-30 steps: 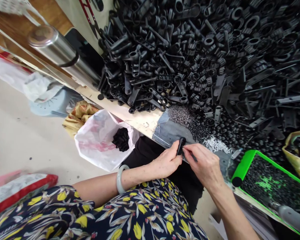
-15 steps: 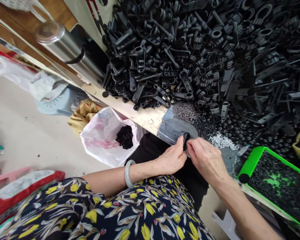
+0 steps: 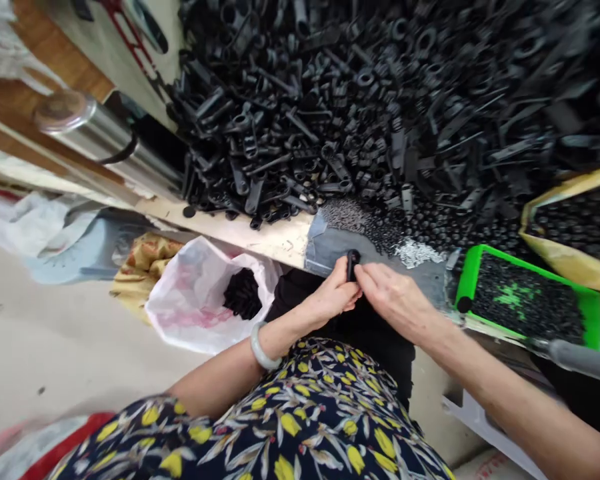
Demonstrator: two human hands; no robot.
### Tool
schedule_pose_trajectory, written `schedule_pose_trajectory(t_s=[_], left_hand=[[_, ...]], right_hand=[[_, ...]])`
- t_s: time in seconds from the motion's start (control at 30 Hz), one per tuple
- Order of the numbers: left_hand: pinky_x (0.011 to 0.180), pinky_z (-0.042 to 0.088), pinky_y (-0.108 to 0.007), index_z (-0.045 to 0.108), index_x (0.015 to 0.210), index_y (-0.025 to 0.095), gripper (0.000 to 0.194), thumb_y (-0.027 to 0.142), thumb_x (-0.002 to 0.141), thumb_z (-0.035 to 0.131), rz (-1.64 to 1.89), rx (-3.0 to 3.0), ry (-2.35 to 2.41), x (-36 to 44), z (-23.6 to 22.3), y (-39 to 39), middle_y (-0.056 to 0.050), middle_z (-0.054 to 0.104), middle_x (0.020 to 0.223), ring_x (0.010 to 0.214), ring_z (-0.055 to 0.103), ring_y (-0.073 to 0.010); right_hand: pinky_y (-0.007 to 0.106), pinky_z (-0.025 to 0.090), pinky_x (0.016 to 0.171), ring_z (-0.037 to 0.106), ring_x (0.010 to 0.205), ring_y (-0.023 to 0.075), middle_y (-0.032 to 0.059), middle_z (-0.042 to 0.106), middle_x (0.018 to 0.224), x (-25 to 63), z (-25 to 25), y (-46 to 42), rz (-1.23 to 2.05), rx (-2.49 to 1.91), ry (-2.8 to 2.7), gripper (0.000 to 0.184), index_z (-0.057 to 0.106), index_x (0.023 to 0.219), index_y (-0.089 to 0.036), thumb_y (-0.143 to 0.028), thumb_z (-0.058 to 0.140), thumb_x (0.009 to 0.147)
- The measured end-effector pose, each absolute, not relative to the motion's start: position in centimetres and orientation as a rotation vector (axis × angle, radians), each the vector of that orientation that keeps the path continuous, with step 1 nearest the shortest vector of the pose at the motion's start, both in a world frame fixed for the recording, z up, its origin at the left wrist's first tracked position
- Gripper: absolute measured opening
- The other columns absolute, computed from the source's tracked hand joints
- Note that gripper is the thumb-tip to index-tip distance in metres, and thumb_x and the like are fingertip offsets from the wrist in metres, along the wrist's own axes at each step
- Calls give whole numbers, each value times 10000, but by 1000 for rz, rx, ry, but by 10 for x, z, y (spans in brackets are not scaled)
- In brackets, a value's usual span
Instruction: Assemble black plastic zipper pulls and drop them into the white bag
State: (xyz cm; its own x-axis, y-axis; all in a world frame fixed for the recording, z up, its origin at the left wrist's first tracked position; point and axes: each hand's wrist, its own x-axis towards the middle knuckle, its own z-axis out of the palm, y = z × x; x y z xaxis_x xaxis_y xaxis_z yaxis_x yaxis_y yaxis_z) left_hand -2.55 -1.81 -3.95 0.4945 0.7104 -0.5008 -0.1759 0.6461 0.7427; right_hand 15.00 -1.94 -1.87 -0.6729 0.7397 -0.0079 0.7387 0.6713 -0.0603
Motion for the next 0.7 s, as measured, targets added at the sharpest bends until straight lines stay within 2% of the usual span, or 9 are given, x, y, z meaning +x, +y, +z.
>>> schedule_pose_trajectory(t_s=[0.07,0.17,0.3,0.37,0.47,0.57,0.7], left_hand=[[527,281,-195,389,1306,270,541,209,807,588,560,590,801,-32,-39,-14,104,443,671,509,374,-75],[518,279,-189,420,1271,269,539,215,777,628,516,546,766,-41,-38,-7,93,498,674,508,417,-76],[515,321,-200,520,1175,209,386,350,843,656,556,496,830,-42,-34,1,33,579,708,554,485,-99],[496,285,-189,573,1112,170,379,444,877,688,623,546,895,-39,-31,2,46,529,668,540,417,-81],[473,206,-182,610,1128,147,443,519,906,699,712,701,946,-33,-28,3,78,442,619,522,290,-67],[482,211,-182,602,1154,168,411,512,939,668,748,823,988,-29,-28,4,88,413,611,525,276,-69],[487,212,-184,606,1101,172,399,493,894,720,859,803,1019,-25,-28,5,106,334,596,515,260,-61]], right_hand=[[337,566,663,657,945,270,152,696,1080,149,-19,-32,88,-1262,-2857,458,592,1353,-111,0,478,924],[344,626,750,686,1024,278,166,700,1189,144,-17,-42,152,-1352,-2773,589,512,1483,-134,13,456,915],[313,618,922,723,1056,204,99,731,1193,148,-4,-33,531,-1276,-2557,502,554,1469,-218,-74,442,1002],[299,599,968,729,1084,170,62,744,1231,162,3,-21,646,-1276,-2361,416,599,1428,-262,-164,459,1049],[315,579,971,728,1074,171,52,756,1218,195,6,5,418,-1532,-1960,316,688,1319,-268,-249,508,1059],[332,564,883,719,932,187,72,742,1149,226,2,35,94,-1841,-1663,289,728,1247,-223,-258,540,1031],[335,534,839,691,847,182,88,698,1175,238,-7,69,21,-2010,-1672,270,740,1189,-200,-324,584,1006]])
